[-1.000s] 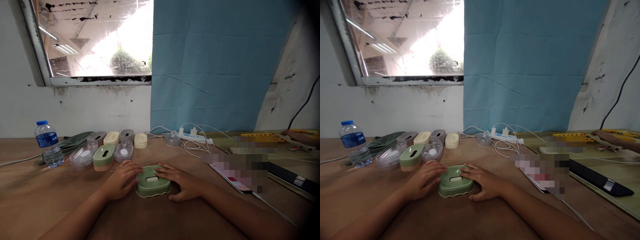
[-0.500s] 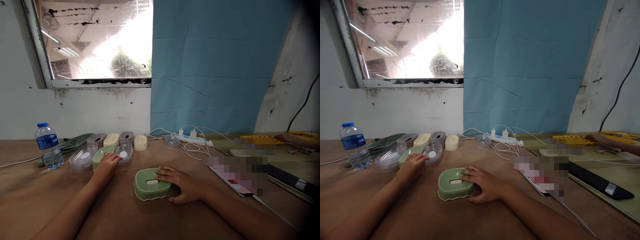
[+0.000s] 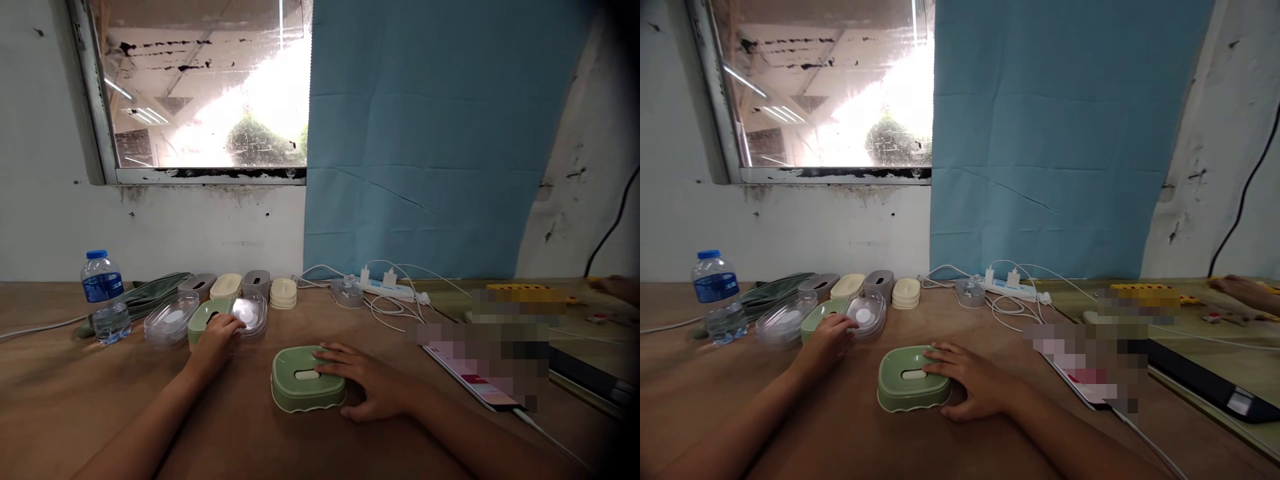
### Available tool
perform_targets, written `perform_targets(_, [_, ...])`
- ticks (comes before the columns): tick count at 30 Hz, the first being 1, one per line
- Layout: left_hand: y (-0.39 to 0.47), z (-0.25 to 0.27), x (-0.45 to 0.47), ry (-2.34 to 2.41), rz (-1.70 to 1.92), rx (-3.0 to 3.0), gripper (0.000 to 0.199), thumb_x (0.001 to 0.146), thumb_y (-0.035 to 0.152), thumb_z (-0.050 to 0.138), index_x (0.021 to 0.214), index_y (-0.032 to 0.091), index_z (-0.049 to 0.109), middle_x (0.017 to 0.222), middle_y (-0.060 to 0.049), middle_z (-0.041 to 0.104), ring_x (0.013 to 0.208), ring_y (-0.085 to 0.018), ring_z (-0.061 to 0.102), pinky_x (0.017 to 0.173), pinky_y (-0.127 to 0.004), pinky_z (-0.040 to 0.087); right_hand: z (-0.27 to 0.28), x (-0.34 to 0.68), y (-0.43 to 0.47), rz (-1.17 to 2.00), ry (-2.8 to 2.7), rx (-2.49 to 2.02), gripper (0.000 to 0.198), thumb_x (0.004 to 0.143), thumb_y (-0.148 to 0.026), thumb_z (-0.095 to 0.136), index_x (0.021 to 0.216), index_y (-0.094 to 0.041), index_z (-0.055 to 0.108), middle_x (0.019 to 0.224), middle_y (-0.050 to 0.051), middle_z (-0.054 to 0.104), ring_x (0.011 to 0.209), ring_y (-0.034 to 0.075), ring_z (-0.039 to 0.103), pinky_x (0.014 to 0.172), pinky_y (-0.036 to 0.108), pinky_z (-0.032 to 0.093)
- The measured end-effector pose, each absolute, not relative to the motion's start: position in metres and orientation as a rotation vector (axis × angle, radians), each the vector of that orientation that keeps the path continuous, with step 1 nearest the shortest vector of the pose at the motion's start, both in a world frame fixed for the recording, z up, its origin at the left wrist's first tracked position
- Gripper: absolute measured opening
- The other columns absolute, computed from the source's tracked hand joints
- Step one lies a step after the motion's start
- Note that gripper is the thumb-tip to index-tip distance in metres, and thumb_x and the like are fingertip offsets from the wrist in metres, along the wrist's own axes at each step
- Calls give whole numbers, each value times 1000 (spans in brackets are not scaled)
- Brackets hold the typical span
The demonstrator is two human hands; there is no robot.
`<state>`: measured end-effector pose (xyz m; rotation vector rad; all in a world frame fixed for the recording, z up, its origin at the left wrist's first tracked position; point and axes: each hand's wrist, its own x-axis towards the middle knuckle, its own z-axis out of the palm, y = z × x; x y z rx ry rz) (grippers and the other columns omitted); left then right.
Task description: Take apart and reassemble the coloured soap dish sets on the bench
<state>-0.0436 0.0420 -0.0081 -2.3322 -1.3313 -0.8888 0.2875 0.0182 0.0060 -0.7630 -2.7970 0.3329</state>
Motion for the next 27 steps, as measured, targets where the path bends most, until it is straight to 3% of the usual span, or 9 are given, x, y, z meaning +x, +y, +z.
perform_targets(7, [39, -8, -44, -1343, -857, -2395, 43, 64, 0, 45, 101, 19, 58, 97, -6, 58, 93, -20, 50, 83, -35, 40, 4, 288, 20, 353, -2799, -751, 65, 64, -34, 62, 125, -24, 42, 136, 5, 33, 127, 29, 22, 100, 47, 24])
perform_targets(15, [35, -4, -45, -1309, -1028, -2423, 27, 73, 11, 48, 97, 18, 59, 96, -8, 58, 93, -21, 49, 85, -37, 39, 1, 290, 22, 297, -2829, -740, 65, 66, -38, 61, 127, -26, 39, 137, 4, 31, 127, 28, 22, 101, 46, 24])
perform_targets(18, [33, 2, -39, -1355, -1430, -2367, 17, 78, 22, 49, 89, 19, 61, 92, -6, 59, 90, -20, 51, 83, -34, 40, 2, 289, 21, 257, -2809, -750, 69, 65, -39, 62, 128, -27, 36, 139, 4, 29, 126, 27, 25, 101, 44, 24])
perform_targets(23, [21, 14, -23, -1710, -2511, -2452, 24, 71, 33, 62, 90, 19, 56, 84, -3, 62, 73, -16, 59, 55, -22, 45, 1, 288, 19, 91, -2598, -796, 81, 70, -45, 57, 136, -23, 15, 143, 10, 13, 128, 30, 19, 101, 45, 22])
perform_targets(27, [7, 18, -11, -1568, -3144, -2622, 22, 68, 25, 67, 85, 18, 55, 80, 3, 58, 77, -16, 62, 73, -26, 47, -3, 285, 19, -111, -2397, -789, 79, 73, -34, 55, 136, -24, 9, 144, 9, 1, 129, 29, 13, 100, 45, 24])
